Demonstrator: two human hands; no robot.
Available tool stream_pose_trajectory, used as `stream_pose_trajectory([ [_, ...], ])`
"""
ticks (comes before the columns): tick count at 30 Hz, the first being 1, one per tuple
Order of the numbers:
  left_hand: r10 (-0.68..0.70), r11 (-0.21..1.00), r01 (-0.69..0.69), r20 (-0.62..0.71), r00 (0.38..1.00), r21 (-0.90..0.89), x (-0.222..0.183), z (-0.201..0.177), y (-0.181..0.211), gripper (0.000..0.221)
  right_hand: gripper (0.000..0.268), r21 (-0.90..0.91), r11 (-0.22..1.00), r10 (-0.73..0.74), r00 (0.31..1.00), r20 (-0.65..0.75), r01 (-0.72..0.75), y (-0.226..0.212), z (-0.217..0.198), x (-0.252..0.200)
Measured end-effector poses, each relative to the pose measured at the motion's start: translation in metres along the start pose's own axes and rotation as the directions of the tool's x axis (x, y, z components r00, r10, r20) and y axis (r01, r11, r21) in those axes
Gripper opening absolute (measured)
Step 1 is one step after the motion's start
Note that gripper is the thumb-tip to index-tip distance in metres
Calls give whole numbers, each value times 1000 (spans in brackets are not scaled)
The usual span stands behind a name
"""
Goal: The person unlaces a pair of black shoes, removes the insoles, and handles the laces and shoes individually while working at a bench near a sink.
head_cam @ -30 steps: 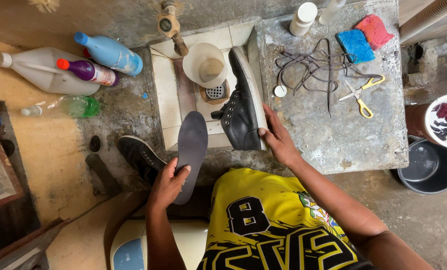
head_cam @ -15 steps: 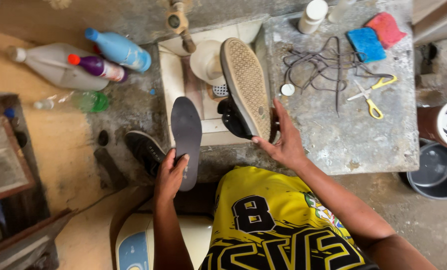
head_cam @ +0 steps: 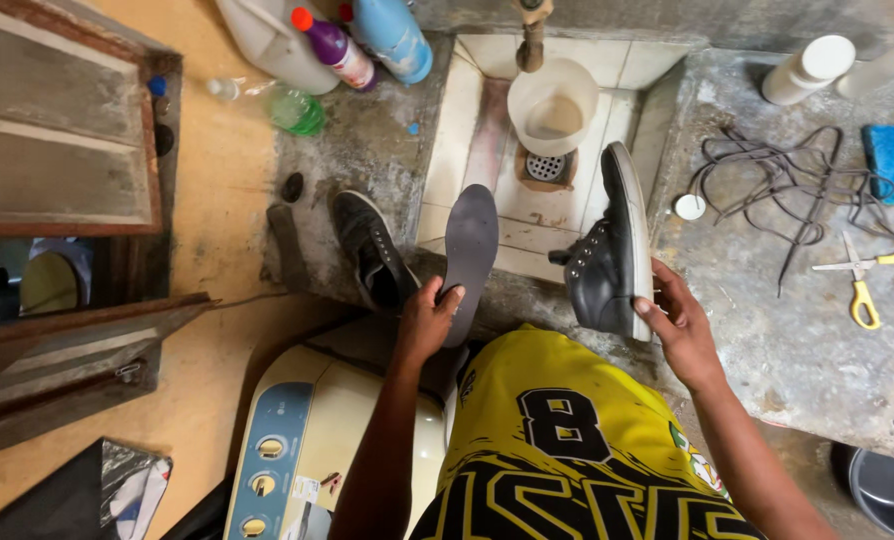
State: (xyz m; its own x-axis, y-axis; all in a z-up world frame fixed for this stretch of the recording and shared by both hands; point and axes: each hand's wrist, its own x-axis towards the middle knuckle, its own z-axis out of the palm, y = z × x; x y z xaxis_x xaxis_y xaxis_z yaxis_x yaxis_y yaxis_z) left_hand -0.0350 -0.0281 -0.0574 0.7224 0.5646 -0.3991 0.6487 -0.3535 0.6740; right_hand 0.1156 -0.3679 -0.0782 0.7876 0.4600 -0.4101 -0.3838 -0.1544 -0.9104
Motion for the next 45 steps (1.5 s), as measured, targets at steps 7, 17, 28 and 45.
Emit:
stream_pose_trajectory([
  [7,-130,991,123,-128,983,-61,-7,-3,-19,37,67,-53,993,107,990,88,-103,34,-20,5],
  [17,-205,953,81,-421,884,-294,46,-63,-60,40,47,503,688,496,845,200,-523,101,-100,-6],
  [28,-48,952,-79,-398,916,-296,126,-97,-72,31,53,-221,840,418,851,-318,-495,66,-126,-31],
  [45,-13,876,137,-260,965,463,40,-88,-60,44,17,-52,944,-328,906,-267,326,-63,-34,-30],
])
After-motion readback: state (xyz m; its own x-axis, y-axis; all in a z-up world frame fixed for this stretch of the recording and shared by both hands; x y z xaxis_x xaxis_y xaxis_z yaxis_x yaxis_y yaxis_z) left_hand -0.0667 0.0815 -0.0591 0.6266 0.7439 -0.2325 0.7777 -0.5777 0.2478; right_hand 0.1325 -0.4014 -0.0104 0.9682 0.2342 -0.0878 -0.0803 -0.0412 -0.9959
